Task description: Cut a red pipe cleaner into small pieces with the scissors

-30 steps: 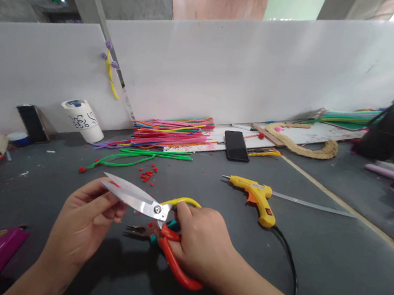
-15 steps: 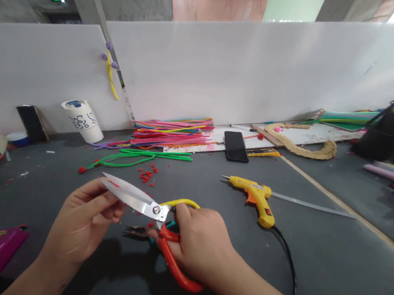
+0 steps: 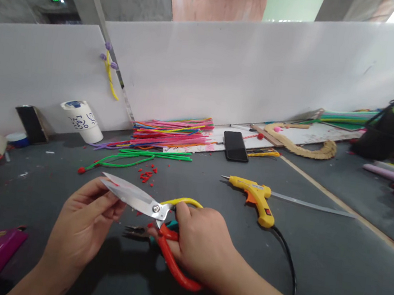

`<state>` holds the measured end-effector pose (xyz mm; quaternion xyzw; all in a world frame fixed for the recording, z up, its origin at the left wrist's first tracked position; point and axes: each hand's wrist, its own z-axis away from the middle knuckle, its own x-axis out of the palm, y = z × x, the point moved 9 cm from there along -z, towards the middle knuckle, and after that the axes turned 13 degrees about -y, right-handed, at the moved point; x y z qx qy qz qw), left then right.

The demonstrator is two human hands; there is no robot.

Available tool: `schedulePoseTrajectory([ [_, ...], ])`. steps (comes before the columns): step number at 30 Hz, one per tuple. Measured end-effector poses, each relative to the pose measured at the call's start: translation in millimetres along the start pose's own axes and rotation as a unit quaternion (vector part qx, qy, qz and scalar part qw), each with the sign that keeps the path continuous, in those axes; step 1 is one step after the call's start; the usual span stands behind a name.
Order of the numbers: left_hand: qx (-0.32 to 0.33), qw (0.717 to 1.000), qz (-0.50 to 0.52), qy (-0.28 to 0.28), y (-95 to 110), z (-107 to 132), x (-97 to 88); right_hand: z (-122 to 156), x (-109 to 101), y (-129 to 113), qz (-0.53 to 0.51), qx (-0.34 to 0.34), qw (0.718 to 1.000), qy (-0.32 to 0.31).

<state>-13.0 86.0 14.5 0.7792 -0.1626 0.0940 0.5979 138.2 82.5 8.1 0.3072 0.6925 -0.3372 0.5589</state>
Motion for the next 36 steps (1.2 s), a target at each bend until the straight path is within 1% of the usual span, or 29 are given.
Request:
schedulePoseTrajectory([
  [2,-0.01,1.0,-0.001,-0.001,-0.7,-0.3,-0.3,-0.3,0.9,0.1,-0.006,0.005,1.0,-0.008],
  [4,-0.019,1.0,0.0,0.0,-1.1,-0.2,-0.5,-0.7,2.3,1.9,-0.036,0.015,0.999,-0.017],
  [6,-0.039,0.999,0.001,0.0,-3.6,0.3,-0.3,-1.5,6.0,7.2,-0.109,0.035,0.993,-0.035],
  [8,-0.077,0.997,-0.006,-0.004,-9.9,1.2,1.1,-2.6,11.2,12.6,-0.219,0.052,0.973,-0.057],
  [10,-0.127,0.991,-0.023,-0.019,-19.4,2.6,5.1,-4.2,13.7,15.1,-0.335,0.056,0.938,-0.069],
  [13,-0.19,0.977,-0.075,-0.055,-32.0,4.7,14.2,-6.9,15.2,17.6,-0.479,0.074,0.87,-0.085],
  [15,-0.22,0.964,-0.125,-0.086,-38.3,5.8,21.3,-7.5,21.0,17.7,-0.547,0.104,0.822,-0.121],
  [16,-0.233,0.956,-0.147,-0.102,-41.1,6.5,24.8,-7.9,22.7,16.9,-0.568,0.112,0.805,-0.135],
  [17,-0.244,0.948,-0.166,-0.116,-43.6,7.2,27.5,-8.5,23.5,15.8,-0.58,0.114,0.793,-0.144],
  [18,-0.254,0.942,-0.181,-0.126,-45.9,7.9,29.3,-9.3,23.3,14.5,-0.587,0.109,0.788,-0.15],
  [19,-0.262,0.936,-0.192,-0.135,-47.8,8.6,30.6,-10.3,22.2,13.0,-0.587,0.098,0.789,-0.152],
  [22,-0.276,0.925,-0.205,-0.16,-52.5,9.8,32.9,-12.4,16.2,10.3,-0.57,0.059,0.807,-0.141],
  [24,-0.277,0.927,-0.183,-0.173,-54.6,10.1,33.8,-12.2,13.6,9.7,-0.56,0.046,0.816,-0.132],
  [25,-0.274,0.931,-0.164,-0.175,-55.0,9.9,33.9,-11.9,13.3,9.3,-0.562,0.043,0.815,-0.131],
  [27,-0.279,0.936,-0.118,-0.179,-57.4,10.8,34.8,-11.6,13.9,6.3,-0.579,0.031,0.803,-0.135],
  [29,-0.304,0.932,-0.076,-0.185,-62.2,14.1,36.5,-12.0,13.8,2.7,-0.598,0.014,0.79,-0.136],
  [30,-0.32,0.927,-0.061,-0.187,-65.0,16.5,37.1,-12.3,12.8,2.3,-0.601,0.009,0.789,-0.127],
  [33,-0.35,0.917,-0.042,-0.184,-69.5,20.8,36.5,-13.0,10.6,5.7,-0.596,0.021,0.797,-0.101],
  [34,-0.351,0.916,-0.058,-0.185,-69.5,20.7,35.0,-13.0,11.1,7.0,-0.597,0.032,0.795,-0.1],
  [36,-0.339,0.913,-0.131,-0.186,-66.5,17.4,30.1,-12.6,14.6,9.1,-0.609,0.06,0.783,-0.115],
])
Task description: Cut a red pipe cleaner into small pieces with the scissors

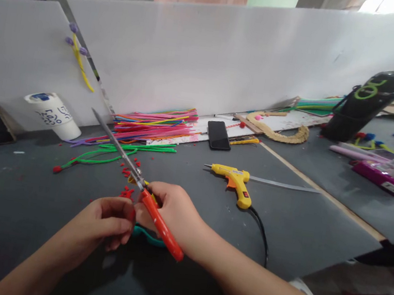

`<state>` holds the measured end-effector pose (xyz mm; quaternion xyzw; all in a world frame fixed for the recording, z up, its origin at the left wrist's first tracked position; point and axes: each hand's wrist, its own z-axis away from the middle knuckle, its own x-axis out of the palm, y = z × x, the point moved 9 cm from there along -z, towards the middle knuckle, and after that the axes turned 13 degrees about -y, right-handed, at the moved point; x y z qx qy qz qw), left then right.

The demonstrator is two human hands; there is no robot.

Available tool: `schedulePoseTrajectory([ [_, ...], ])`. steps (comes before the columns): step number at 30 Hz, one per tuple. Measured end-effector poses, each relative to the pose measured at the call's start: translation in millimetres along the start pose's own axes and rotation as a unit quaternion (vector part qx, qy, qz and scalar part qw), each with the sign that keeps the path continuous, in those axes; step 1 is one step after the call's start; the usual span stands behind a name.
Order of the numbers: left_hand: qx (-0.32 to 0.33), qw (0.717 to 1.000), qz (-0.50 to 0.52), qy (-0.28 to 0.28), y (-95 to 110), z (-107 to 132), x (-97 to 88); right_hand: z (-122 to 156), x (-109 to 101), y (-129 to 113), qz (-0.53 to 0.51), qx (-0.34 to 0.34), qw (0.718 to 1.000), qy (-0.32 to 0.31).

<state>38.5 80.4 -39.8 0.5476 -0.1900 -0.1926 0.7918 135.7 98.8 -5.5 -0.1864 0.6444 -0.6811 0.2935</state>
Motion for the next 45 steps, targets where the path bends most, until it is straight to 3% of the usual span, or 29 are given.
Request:
schedulePoseTrajectory([
  [3,0.002,0.991,-0.12,0.063,8.9,3.3,-12.8,0.0,-2.9,3.3,-0.016,0.033,0.999,0.006],
  [6,0.035,0.985,-0.129,0.112,19.1,8.0,-20.5,-0.6,-2.9,4.4,-0.009,0.04,0.999,-0.005],
  [14,0.017,0.998,-0.021,0.053,6.4,3.6,-10.0,-1.4,0.1,-4.1,0.077,-0.014,0.997,-0.014],
  [25,0.054,0.997,0.019,0.055,10.0,5.9,-11.3,-1.0,-6.8,3.6,-0.018,0.044,0.999,0.005],
  [34,0.051,0.997,-0.029,0.049,12.5,3.4,-10.5,-0.9,-0.8,1.0,0.021,0.028,0.999,-0.017],
  [42,0.027,0.998,0.057,0.019,0.9,-0.2,-6.8,-5.2,1.8,1.6,0.023,-0.009,0.999,-0.027],
  [45,0.016,0.995,0.102,-0.016,-0.9,-1.8,1.8,-4.1,5.5,-1.4,0.002,-0.032,0.998,-0.05],
])
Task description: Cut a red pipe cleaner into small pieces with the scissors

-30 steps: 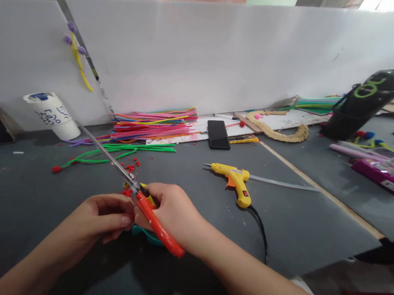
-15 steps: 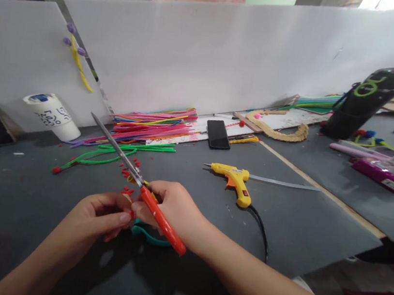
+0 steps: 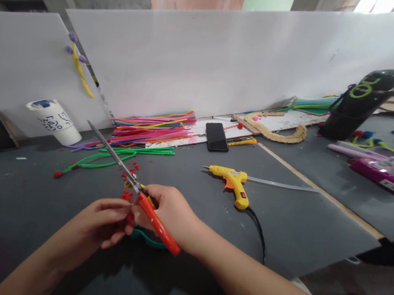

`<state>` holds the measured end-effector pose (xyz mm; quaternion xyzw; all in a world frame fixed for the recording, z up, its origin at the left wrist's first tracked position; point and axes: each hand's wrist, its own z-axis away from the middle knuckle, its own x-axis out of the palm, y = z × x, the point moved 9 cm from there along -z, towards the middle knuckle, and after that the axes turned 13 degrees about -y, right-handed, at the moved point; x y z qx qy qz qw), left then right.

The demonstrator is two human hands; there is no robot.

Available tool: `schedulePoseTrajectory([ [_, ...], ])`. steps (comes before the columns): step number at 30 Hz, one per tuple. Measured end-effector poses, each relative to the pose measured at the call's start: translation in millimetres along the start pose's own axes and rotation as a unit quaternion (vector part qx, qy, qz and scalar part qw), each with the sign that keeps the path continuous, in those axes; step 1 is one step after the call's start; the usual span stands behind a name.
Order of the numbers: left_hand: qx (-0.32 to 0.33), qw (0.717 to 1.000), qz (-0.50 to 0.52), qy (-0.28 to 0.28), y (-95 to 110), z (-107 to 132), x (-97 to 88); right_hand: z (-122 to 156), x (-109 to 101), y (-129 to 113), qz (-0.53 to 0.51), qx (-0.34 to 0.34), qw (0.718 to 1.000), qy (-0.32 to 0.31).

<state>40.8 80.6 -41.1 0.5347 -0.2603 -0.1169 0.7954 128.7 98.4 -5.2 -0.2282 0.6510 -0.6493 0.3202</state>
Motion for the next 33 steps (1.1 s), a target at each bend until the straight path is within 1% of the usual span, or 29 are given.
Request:
schedulePoseTrajectory([
  [3,-0.008,0.998,0.027,-0.052,-0.8,-0.9,10.6,1.4,3.8,-5.9,-0.011,-0.033,0.999,-0.023],
  [5,-0.014,0.997,0.045,-0.065,-1.8,-0.6,12.9,2.3,2.9,-9.7,0.007,-0.052,0.998,-0.018],
  [7,-0.022,0.996,0.051,-0.063,-4.0,-0.4,11.9,3.0,-0.2,-11.3,0.031,-0.06,0.998,0.001],
  [10,-0.022,0.999,0.024,-0.033,-4.3,-0.4,5.9,2.2,-1.8,-6.5,0.02,-0.038,0.999,0.007],
  [13,0.023,0.996,-0.077,0.038,7.6,2.4,-4.5,1.4,-3.3,1.3,-0.012,0.001,1.0,0.008],
  [15,0.061,0.981,-0.161,0.085,19.3,6.9,-8.8,1.3,-6.3,4.7,-0.012,0.02,1.0,0.02],
  [17,0.086,0.962,-0.231,0.116,28.0,11.0,-9.7,1.0,-8.5,6.0,-0.003,0.029,0.999,0.03],
  [21,0.105,0.935,-0.313,0.13,34.5,13.6,-7.0,-0.4,-7.5,6.5,-0.008,0.037,0.999,0.031],
  [25,0.127,0.92,-0.348,0.13,38.4,15.7,-3.9,0.2,-6.6,5.0,-0.009,0.038,0.999,0.029],
  [28,0.119,0.926,-0.341,0.114,37.7,16.2,-5.8,1.9,-7.9,4.8,-0.015,0.04,0.999,0.033],
  [31,0.086,0.951,-0.284,0.088,30.4,13.3,-11.5,2.8,-8.1,6.3,-0.015,0.05,0.998,0.031],
  [33,0.057,0.967,-0.234,0.079,22.4,9.5,-14.1,2.0,-7.1,5.9,-0.007,0.043,0.999,0.029],
])
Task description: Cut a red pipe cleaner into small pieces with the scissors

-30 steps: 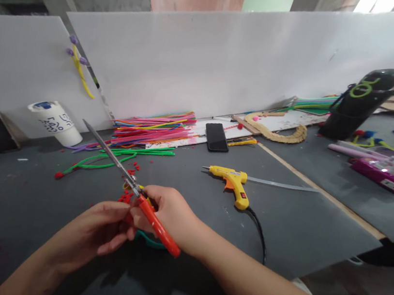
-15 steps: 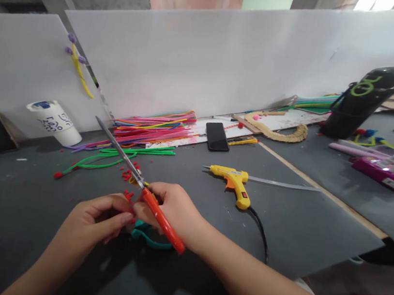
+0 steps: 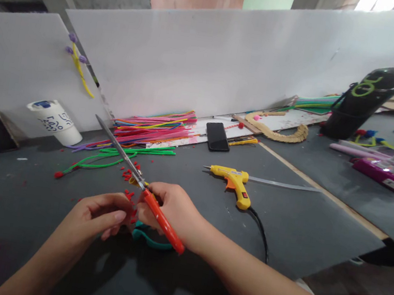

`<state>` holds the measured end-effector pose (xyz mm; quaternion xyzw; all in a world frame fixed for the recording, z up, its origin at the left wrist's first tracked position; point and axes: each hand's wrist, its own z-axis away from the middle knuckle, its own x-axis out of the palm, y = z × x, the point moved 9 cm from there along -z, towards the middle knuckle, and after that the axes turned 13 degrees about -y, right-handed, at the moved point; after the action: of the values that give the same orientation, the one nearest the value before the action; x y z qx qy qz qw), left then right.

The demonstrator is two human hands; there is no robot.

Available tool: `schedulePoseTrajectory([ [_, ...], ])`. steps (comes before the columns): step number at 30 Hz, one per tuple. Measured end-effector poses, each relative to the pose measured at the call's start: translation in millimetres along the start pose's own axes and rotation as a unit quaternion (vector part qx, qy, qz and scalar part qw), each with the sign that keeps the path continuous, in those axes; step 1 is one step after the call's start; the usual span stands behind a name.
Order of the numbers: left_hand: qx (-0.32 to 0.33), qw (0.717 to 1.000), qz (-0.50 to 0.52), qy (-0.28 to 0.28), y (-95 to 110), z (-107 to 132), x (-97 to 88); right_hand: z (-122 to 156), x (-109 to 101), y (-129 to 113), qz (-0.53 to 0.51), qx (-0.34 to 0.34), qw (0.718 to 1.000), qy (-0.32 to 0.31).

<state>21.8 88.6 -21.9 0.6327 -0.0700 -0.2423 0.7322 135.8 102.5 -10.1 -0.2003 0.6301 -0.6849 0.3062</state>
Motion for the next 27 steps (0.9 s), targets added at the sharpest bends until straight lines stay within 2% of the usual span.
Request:
schedulePoseTrajectory([
  [4,-0.04,0.998,0.045,-0.01,-10.3,-6.2,6.6,-3.6,2.9,-0.6,0.021,-0.027,0.999,-0.007],
  [6,-0.039,0.999,0.015,0.009,-9.0,-8.1,-0.3,-5.6,0.6,0.2,0.035,-0.03,0.999,0.0],
  [9,-0.023,0.986,-0.139,0.092,4.4,-6.8,-34.3,-7.1,-15.5,3.5,0.059,-0.012,0.997,0.055],
  [11,-0.033,0.943,-0.293,0.155,15.9,-4.8,-62.6,-7.1,-30.2,7.3,0.07,0.007,0.992,0.1],
  [12,-0.061,0.917,-0.354,0.173,16.6,-5.2,-75.8,-7.4,-36.5,9.3,0.073,0.012,0.99,0.116],
  [14,-0.091,0.9,-0.385,0.184,13.8,-9.2,-97.1,-8.8,-45.5,12.9,0.075,0.014,0.988,0.132],
  [16,-0.106,0.887,-0.407,0.191,10.1,-16.2,-110.7,-10.4,-50.1,16.0,0.078,0.012,0.987,0.137],
  [18,-0.118,0.878,-0.429,0.176,4.2,-28.0,-114.1,-11.2,-51.7,17.6,0.081,0.01,0.987,0.138],
  [23,-0.15,0.848,-0.486,0.146,-7.8,-60.0,-108.2,-10.5,-48.2,12.9,0.095,-0.001,0.987,0.133],
  [27,-0.149,0.835,-0.515,0.127,-10.1,-71.1,-106.7,-8.3,-46.9,9.2,0.103,-0.01,0.986,0.133],
])
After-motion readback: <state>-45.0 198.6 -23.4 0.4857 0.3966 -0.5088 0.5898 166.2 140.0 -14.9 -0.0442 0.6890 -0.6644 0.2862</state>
